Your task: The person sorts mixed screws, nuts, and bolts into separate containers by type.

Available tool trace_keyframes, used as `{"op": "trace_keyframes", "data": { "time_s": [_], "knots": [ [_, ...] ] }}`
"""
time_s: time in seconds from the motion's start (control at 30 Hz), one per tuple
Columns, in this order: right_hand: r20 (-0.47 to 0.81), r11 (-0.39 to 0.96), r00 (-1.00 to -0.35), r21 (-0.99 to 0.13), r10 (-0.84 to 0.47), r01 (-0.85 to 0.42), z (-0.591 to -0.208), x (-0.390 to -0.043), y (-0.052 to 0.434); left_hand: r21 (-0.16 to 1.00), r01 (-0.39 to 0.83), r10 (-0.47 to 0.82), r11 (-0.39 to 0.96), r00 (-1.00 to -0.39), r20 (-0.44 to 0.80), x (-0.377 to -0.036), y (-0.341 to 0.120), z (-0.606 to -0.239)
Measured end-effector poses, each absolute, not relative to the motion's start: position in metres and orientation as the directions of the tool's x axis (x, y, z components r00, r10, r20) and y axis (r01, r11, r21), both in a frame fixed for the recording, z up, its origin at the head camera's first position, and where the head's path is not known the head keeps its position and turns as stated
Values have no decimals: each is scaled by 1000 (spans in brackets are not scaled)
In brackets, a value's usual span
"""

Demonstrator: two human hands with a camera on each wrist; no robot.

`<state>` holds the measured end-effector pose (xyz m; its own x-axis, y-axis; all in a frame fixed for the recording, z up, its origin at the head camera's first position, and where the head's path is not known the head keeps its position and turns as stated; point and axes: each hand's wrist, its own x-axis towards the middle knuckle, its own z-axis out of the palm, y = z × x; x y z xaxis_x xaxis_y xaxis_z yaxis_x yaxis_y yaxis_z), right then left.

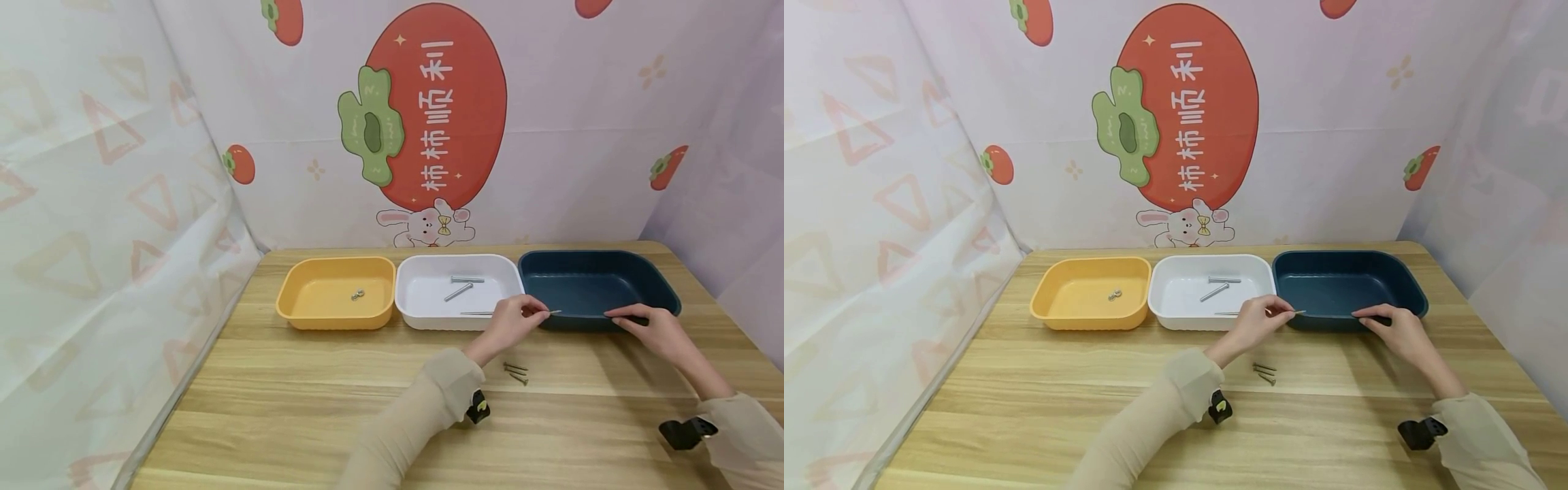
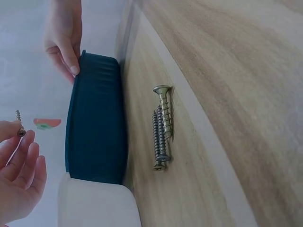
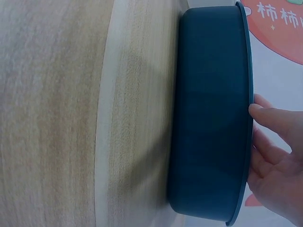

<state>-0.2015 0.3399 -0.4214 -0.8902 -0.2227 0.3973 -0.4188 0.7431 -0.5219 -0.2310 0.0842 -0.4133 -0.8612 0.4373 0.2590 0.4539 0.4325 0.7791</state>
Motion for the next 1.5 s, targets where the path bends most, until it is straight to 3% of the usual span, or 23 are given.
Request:
{"op": "trace_keyframes", "data": {
  "time_s": [0.43, 0.77, 1.27, 1.5],
  "knots": [
    [403, 746, -888, -516, -223, -422, -421, -202, 340, 751, 448, 332, 485, -889, 315, -243, 102, -423],
    [410, 752, -885, -506, -222, -423, -419, -204, 339, 662, 502, 346, 557, -864, 365, -249, 109, -423],
    [390, 747, -894, -522, -220, -412, -420, -202, 338, 588, 474, 300, 656, -878, 373, -255, 114, -430],
    [382, 749, -900, -528, -212, -401, -421, -202, 340, 555, 526, 362, 645, -850, 384, -253, 112, -430]
  ]
}}
